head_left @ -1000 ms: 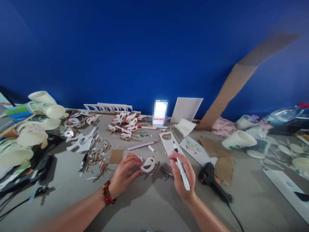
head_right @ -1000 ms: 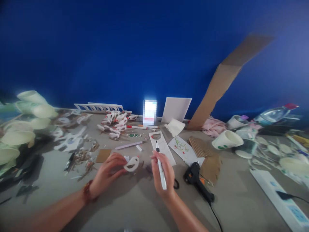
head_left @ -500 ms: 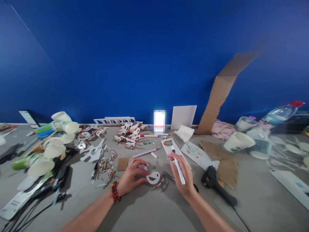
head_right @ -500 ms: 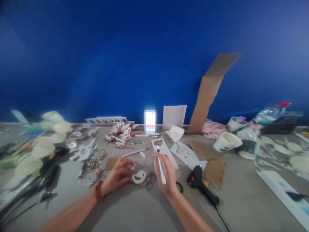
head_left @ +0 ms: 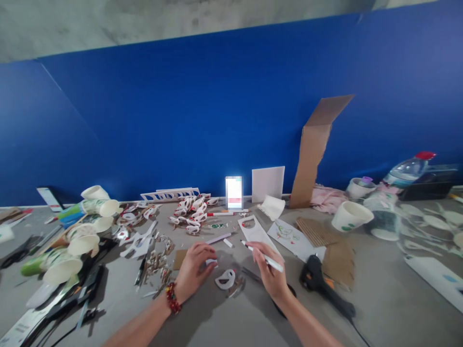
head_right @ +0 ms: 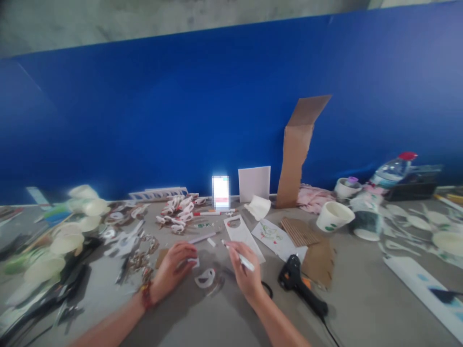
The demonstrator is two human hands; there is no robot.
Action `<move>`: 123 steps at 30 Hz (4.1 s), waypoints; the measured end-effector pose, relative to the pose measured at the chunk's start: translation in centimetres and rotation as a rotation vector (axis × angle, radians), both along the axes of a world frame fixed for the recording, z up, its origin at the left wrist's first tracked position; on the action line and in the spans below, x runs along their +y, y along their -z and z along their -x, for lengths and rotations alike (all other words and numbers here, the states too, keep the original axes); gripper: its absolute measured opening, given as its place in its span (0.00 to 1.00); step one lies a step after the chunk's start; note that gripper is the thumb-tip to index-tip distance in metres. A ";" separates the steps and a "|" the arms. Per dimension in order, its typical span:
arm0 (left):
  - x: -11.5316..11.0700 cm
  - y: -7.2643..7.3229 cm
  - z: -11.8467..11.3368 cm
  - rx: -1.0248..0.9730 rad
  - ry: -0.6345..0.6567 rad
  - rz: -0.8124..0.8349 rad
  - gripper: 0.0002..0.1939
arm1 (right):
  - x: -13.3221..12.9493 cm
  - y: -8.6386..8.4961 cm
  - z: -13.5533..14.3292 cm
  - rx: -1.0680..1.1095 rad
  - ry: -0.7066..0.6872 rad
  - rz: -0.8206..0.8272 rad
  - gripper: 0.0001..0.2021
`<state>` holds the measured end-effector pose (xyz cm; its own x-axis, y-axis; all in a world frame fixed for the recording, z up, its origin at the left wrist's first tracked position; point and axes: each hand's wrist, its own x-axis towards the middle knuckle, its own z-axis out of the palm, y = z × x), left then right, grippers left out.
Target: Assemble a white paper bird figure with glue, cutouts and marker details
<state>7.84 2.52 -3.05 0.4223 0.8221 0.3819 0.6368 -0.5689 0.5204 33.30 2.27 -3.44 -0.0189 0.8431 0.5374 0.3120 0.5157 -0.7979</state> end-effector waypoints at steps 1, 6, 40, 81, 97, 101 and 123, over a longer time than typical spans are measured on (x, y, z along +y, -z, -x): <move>0.7 -0.2 -0.5 0.053 0.003 -0.033 0.07 | 0.0 0.2 0.1 0.054 0.001 0.053 0.13; 4.7 -0.7 -3.8 0.339 0.093 -0.152 0.16 | 0.2 0.8 0.6 0.254 -0.026 0.192 0.11; 1.1 -4.5 -7.6 -0.083 0.210 0.094 0.08 | -1.0 0.8 2.2 0.540 0.020 0.322 0.16; -2.3 -0.7 -1.6 0.316 0.096 0.167 0.13 | 0.1 1.0 0.9 0.221 -0.045 0.262 0.08; -1.9 -1.9 -2.6 -0.774 0.202 0.268 0.12 | -1.4 -1.9 2.9 0.563 -0.593 0.719 0.11; -1.9 -0.2 -3.7 -1.099 0.173 0.528 0.15 | -2.7 -2.5 4.3 0.688 -0.662 0.804 0.12; -1.5 1.4 -3.1 -1.212 0.192 0.725 0.21 | -0.7 -2.1 4.2 0.756 -0.335 0.796 0.10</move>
